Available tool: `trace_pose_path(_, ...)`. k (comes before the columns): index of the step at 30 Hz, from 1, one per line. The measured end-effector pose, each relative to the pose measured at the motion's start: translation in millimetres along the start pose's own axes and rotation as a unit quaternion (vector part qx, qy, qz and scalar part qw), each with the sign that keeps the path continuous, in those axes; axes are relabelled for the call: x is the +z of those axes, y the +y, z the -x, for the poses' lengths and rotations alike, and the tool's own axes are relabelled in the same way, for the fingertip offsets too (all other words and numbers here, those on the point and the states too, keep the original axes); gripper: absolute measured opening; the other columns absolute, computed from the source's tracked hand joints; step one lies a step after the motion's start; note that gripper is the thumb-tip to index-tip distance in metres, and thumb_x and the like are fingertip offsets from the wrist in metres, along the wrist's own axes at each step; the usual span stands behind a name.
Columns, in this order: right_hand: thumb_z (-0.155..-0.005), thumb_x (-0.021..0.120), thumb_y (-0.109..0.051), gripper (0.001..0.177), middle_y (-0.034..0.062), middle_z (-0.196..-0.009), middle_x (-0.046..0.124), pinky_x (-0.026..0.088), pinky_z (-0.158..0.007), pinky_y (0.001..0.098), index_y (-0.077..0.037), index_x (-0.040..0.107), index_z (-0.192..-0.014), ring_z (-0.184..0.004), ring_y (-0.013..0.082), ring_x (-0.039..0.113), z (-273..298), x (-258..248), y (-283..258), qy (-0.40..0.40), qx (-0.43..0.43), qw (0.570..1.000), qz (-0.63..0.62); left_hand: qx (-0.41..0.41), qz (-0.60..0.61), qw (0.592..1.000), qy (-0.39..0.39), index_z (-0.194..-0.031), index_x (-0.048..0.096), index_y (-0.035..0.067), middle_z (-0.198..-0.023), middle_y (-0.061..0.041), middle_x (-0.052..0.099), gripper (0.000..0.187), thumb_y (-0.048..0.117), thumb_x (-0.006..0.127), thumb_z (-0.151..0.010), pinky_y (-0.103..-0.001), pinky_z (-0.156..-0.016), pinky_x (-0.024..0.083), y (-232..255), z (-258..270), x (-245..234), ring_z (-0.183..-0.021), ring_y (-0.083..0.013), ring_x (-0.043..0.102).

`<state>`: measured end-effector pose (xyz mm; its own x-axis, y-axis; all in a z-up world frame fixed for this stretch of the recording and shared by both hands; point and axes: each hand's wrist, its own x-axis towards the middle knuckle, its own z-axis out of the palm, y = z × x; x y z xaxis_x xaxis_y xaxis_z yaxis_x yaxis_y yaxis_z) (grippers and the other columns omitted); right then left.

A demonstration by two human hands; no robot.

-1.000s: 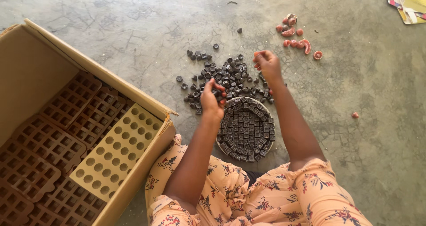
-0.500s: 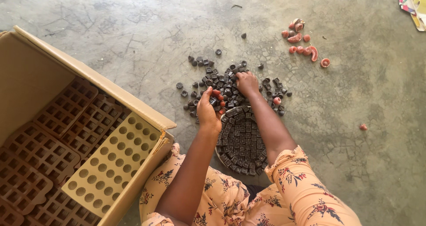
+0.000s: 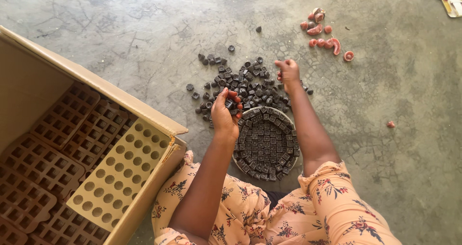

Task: The person sits on the floor and arranges small dark cubes from a pile into a circular tray, placing them one by one in a tight pattern. The person occasionally picks up multiple cubes at once to transfer them to the tray.

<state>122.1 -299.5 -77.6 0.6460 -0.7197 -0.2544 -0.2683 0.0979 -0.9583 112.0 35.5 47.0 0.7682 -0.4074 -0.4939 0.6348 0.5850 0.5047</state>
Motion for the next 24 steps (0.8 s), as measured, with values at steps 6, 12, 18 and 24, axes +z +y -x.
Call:
trace_pose_path(6, -0.096, 0.065, -0.015, 0.029, 0.0112, -0.131, 0.061, 0.058, -0.088, 0.0348, -0.013, 0.062, -0.125, -0.101, 0.0210, 0.067, -2, 68, 23, -0.012, -0.069, 0.916, 0.394, 0.010, 0.003, 1.000, -0.019, -0.091, 0.064, 0.009, -0.075, -0.003, 0.064, 0.026, 0.033, 0.062, -0.098, -0.026, -0.045, 0.039, -4, -3, -3, -0.060, -0.0151, 0.061)
trace_pose_path(12, -0.092, 0.061, -0.001, 0.060, 0.0121, -0.157, 0.040, 0.025, -0.121, 0.0472, -0.017, 0.046, -0.147, -0.146, 0.0326, 0.032, -27, 84, 55, -0.068, -0.133, 0.814, 0.561, -0.007, -0.017, 1.000, -0.011, -0.091, 0.064, 0.008, -0.077, -0.004, 0.064, 0.026, 0.033, 0.062, -0.099, -0.027, -0.046, 0.039, -9, -5, -1, -0.061, -0.0146, 0.061)
trace_pose_path(18, -0.086, 0.053, 0.013, 0.071, 0.0116, -0.154, 0.045, 0.040, -0.116, 0.0406, -0.024, 0.048, -0.146, -0.143, 0.0322, 0.042, -20, 70, 66, -0.099, -0.132, 0.765, 0.623, -0.020, -0.038, 0.999, -0.009, -0.090, 0.064, 0.009, -0.078, -0.003, 0.063, 0.027, 0.034, 0.062, -0.098, -0.026, -0.048, 0.039, -7, 4, 7, -0.063, -0.0145, 0.060)
trace_pose_path(24, -0.093, 0.049, 0.002, 0.060, 0.0147, -0.142, 0.055, 0.052, -0.102, 0.0468, -0.024, 0.050, -0.148, -0.127, 0.0373, 0.057, 9, 56, 63, -0.113, -0.189, 0.734, 0.642, -0.019, -0.057, 0.998, -0.009, -0.089, 0.065, 0.010, -0.078, -0.003, 0.063, 0.027, 0.035, 0.062, -0.097, -0.025, -0.049, 0.040, -4, 15, 11, -0.064, -0.0137, 0.060)
